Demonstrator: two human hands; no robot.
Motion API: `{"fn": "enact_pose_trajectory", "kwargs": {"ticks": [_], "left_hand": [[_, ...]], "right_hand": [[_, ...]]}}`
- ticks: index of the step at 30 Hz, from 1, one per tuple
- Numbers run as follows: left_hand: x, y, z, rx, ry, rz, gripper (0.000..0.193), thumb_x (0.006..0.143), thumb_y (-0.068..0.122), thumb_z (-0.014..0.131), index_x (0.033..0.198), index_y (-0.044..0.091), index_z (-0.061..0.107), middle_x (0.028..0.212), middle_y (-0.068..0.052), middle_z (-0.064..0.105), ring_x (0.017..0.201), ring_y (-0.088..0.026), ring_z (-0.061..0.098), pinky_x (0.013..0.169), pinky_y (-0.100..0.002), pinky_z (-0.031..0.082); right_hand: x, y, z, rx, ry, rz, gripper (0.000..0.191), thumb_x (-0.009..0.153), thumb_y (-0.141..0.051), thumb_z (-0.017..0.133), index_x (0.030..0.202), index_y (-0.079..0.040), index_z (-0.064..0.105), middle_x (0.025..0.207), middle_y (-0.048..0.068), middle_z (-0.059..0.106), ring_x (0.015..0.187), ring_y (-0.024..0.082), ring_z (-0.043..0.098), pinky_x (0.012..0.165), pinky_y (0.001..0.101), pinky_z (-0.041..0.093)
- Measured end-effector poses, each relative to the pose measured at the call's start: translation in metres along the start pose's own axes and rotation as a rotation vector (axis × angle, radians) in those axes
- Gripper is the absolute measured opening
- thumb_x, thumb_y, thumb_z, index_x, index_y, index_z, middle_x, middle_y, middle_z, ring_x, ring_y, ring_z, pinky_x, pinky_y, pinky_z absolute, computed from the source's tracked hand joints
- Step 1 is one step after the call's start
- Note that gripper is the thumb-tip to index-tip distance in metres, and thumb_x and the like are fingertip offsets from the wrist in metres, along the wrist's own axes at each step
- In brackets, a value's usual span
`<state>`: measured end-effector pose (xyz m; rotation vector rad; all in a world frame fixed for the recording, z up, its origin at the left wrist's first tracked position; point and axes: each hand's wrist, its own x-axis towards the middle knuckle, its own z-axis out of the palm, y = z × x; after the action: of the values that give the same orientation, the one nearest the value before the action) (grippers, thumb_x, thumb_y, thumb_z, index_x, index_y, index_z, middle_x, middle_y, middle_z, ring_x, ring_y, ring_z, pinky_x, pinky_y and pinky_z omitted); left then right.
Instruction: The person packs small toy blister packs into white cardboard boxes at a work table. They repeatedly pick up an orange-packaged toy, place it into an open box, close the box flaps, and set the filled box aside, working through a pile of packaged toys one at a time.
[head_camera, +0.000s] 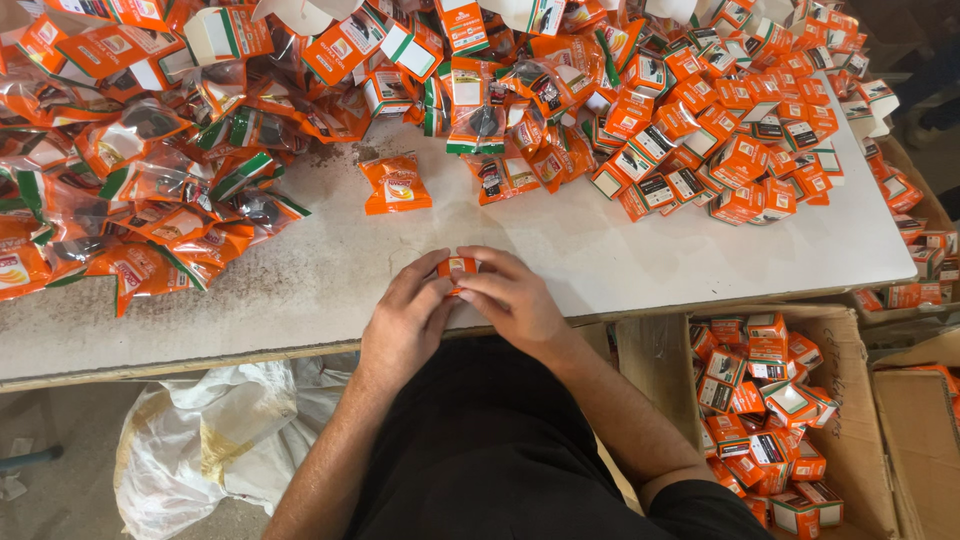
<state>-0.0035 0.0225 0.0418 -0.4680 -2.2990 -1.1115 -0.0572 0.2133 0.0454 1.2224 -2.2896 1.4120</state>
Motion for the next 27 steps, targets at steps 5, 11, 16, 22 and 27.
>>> {"fn": "enact_pose_trajectory", "kwargs": {"ticks": [5,11,16,22,27], "left_hand": [[0.003,0.005,-0.006,0.151,-0.076,0.141,0.027,0.077,0.0,0.077,0.099,0.003,0.063,0.135,-0.017,0.061,0.133,-0.042,0.058,0.105,-0.046,0.054],[0.035,-0.033,-0.027,0.379,-0.066,0.119,0.051,0.083,0.005,0.07,0.133,0.0,0.059,0.136,-0.029,0.056,0.126,-0.048,0.053,0.103,-0.054,0.047],[0.061,-0.061,-0.019,0.259,-0.107,0.093,0.051,0.083,0.004,0.065,0.133,-0.001,0.052,0.136,-0.029,0.056,0.13,-0.048,0.053,0.107,-0.051,0.047],[0.126,-0.068,-0.055,0.394,0.146,0.189,0.049,0.08,-0.002,0.066,0.127,0.004,0.054,0.124,-0.02,0.063,0.119,-0.042,0.06,0.103,-0.052,0.05],[0.21,-0.085,-0.094,0.64,0.395,0.151,0.047,0.078,0.017,0.088,0.115,0.001,0.062,0.107,-0.018,0.059,0.099,-0.042,0.054,0.079,-0.052,0.045]], "right_hand": [[-0.006,-0.005,0.0,-0.315,-0.011,-0.148,0.038,0.085,-0.008,0.079,0.122,-0.007,0.069,0.138,0.013,0.059,0.106,0.031,0.063,0.091,0.0432,0.053],[0.001,0.013,-0.041,-0.746,0.158,-0.031,0.029,0.082,-0.014,0.079,0.11,-0.015,0.069,0.129,0.008,0.059,0.103,0.031,0.061,0.091,0.0504,0.046],[0.02,0.019,-0.057,-0.41,0.19,0.114,0.031,0.102,-0.018,0.07,0.133,-0.014,0.067,0.138,0.006,0.059,0.131,0.031,0.059,0.109,0.0461,0.05],[0.068,0.031,-0.007,-0.567,-0.14,-0.184,0.068,0.087,-0.045,0.075,0.141,-0.008,0.059,0.147,0.027,0.045,0.139,0.043,0.036,0.113,0.0595,0.03],[0.045,0.037,0.004,-0.527,-0.147,-0.202,0.052,0.083,-0.038,0.078,0.119,-0.004,0.06,0.137,0.023,0.05,0.137,0.044,0.043,0.115,0.0566,0.036]]}}
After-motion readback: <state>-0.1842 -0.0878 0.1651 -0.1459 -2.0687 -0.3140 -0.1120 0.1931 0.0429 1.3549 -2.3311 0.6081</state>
